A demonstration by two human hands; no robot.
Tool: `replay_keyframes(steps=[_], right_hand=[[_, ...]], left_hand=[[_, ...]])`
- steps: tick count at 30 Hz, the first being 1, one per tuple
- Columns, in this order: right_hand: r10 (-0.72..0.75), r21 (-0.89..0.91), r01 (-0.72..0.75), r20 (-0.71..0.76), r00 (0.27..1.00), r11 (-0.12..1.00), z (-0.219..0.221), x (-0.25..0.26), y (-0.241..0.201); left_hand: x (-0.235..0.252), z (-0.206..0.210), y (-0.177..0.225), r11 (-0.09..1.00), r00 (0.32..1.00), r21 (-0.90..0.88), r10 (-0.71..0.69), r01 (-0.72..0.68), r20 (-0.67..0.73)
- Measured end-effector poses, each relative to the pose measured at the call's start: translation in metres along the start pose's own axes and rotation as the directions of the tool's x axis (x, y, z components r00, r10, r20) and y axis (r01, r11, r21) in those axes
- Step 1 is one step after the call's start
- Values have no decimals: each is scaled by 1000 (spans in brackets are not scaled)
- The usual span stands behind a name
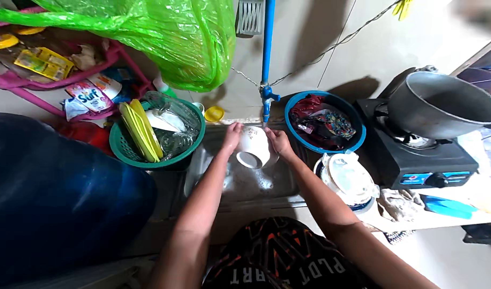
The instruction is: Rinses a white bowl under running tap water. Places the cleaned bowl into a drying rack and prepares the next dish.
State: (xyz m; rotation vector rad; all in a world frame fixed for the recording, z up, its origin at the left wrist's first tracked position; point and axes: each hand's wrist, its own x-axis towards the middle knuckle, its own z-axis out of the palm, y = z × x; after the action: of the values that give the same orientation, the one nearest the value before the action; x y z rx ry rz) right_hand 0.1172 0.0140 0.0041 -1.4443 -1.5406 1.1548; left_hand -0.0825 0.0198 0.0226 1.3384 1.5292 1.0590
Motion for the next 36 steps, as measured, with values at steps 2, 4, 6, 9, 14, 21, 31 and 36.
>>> replay_keyframes(steps=[2, 4, 6, 9, 14, 21, 31, 36], right_hand=[[99, 79, -89, -143, 985, 993, 4, -2, 4], [192, 101, -172, -244, 950, 980, 4, -5, 4], [240, 76, -228, -301, 923, 971, -1, -10, -2], [221, 53, -218, -379, 898, 975, -6, -20, -7], [195, 28, -204, -440, 876, 979, -6, -30, -11], [131, 94, -99, -447, 885, 991, -9, -28, 7], [442, 772, 30, -395, 805, 635, -10, -30, -5], [443, 806, 53, -378, 813, 590, -10, -33, 9]], left_hand=[[8, 30, 17, 975, 998, 216, 38, -48, 48], [2, 63, 34, 886, 997, 459, 44, -68, 62], [-1, 91, 40, 805, 996, 587, 52, -89, 79], [12, 102, 45, 847, 994, 529, -19, -40, 105], [32, 92, 41, 948, 981, 280, -178, 151, 74], [22, 98, 22, 986, 999, 165, 24, -31, 44], [-15, 63, -34, 449, 836, -755, -497, 477, 233], [-28, 76, -28, 364, 864, -851, -468, 379, 185]])
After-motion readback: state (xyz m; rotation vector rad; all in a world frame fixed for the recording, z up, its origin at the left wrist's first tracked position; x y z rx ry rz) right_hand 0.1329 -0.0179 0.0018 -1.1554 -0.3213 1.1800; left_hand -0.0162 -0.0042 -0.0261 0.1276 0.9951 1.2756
